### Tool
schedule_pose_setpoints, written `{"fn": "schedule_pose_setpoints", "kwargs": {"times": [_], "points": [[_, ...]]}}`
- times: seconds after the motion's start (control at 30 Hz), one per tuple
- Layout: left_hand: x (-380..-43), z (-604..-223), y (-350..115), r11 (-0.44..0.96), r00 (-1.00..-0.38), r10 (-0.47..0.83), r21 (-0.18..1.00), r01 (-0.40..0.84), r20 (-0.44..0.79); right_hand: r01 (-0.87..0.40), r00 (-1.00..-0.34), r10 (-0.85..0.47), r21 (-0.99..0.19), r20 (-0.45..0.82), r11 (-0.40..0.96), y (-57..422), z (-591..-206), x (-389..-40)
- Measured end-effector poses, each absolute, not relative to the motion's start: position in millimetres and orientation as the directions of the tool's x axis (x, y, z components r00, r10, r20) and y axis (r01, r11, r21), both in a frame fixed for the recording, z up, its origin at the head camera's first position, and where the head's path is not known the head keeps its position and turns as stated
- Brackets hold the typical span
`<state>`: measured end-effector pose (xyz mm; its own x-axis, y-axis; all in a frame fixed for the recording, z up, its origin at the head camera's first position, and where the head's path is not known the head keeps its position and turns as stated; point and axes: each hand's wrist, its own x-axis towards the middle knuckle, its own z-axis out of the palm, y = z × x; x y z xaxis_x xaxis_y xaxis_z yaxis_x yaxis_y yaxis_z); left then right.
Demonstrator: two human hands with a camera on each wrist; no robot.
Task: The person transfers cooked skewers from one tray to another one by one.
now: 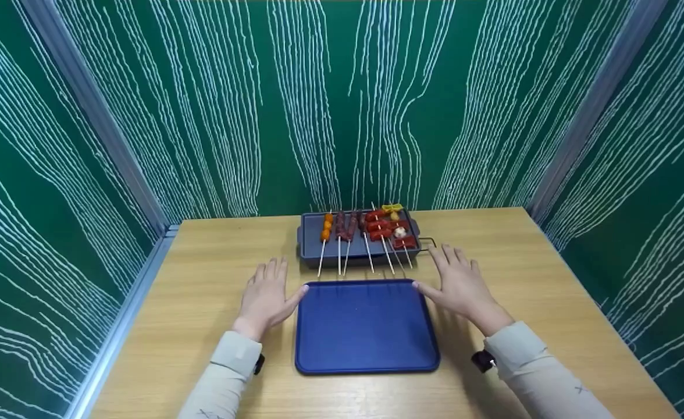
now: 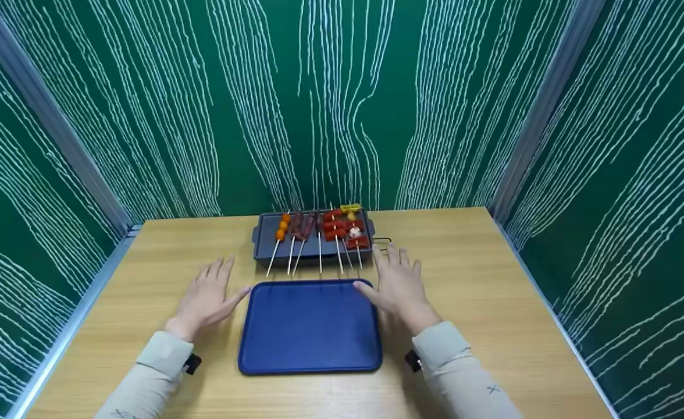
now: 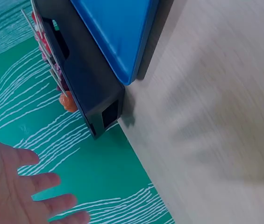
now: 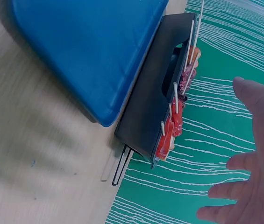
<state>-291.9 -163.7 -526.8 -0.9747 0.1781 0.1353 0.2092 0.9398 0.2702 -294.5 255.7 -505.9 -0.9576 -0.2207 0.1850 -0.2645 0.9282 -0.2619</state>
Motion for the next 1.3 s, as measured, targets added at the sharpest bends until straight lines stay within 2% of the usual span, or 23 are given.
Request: {"fn": "schedule_pose_setpoints", "kwargs": {"times": [0.23,0.57,0.97,1.3], "points": [[-291.2,-534.2,-161.9,0.929,-0.977,0.175,0.307,0.206,0.125,-0.291,-0.948,-0.221,-0.340,0.229,0.894,252.8,-499.7,-299.6],[-290.2,-546.2,-158.6,0.894,-0.986,0.166,0.418,0.161,0.025,-0.218,-0.974,-0.147,-0.524,0.174,0.824,252.4,-498.9,-307.2],[-288.4,-552.1,-157.0,0.854,-0.983,0.181,0.499,0.148,-0.019,-0.148,-0.989,-0.086,-0.705,0.123,0.694,250.9,-499.1,-320.8],[-286.9,-558.3,-153.1,0.826,-0.976,0.215,0.529,0.197,0.027,-0.109,-0.993,-0.039,-0.791,0.108,0.602,248.4,-500.0,-329.2]]}}
